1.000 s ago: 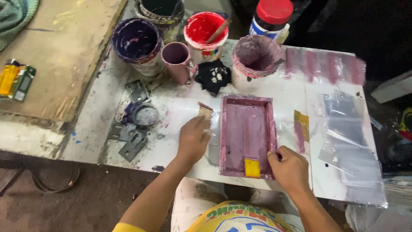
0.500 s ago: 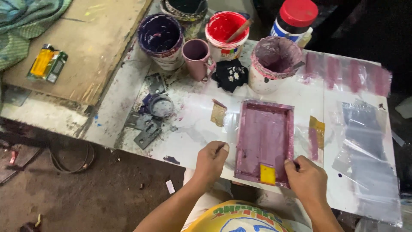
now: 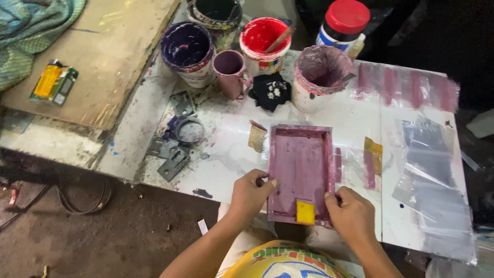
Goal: The person spreads a purple substance inside a rectangular tray using a yellow sponge. They move the sponge back and forth to coat the interior surface evenly. The person then picks up a small wooden block and places it inside the tray.
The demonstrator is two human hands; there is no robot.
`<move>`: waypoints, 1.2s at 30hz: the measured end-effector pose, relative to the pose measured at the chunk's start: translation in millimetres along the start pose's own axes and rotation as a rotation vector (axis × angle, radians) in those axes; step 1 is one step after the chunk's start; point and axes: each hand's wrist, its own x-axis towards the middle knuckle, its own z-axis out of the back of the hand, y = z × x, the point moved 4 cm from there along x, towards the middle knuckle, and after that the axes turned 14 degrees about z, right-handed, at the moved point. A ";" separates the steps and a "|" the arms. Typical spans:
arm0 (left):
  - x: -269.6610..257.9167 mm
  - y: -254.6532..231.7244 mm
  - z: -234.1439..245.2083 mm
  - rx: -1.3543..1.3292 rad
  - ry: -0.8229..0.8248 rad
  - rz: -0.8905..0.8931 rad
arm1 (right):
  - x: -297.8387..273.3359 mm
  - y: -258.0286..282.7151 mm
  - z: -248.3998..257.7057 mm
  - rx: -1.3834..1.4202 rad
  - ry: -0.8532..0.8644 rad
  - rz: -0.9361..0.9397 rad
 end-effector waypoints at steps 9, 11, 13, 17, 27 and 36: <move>-6.3 -10.3 3.5 0.074 -0.022 0.068 | -1.3 9.3 1.9 0.055 -0.184 0.233; -7.1 -11.2 3.3 0.117 -0.044 0.057 | -3.0 16.1 10.0 0.092 -0.197 0.273; -6.7 -13.4 5.9 0.156 -0.070 0.045 | -3.5 21.9 17.8 0.131 -0.209 0.317; -5.9 -18.3 13.7 0.168 -0.093 0.098 | -4.5 8.5 23.7 0.384 -0.195 0.281; -1.6 -19.3 65.1 0.164 -0.284 0.197 | -15.2 -146.6 -4.4 -0.305 -0.494 0.199; 1.5 -22.9 71.0 0.241 -0.373 0.211 | -13.3 -135.7 -6.2 -0.411 -0.487 0.345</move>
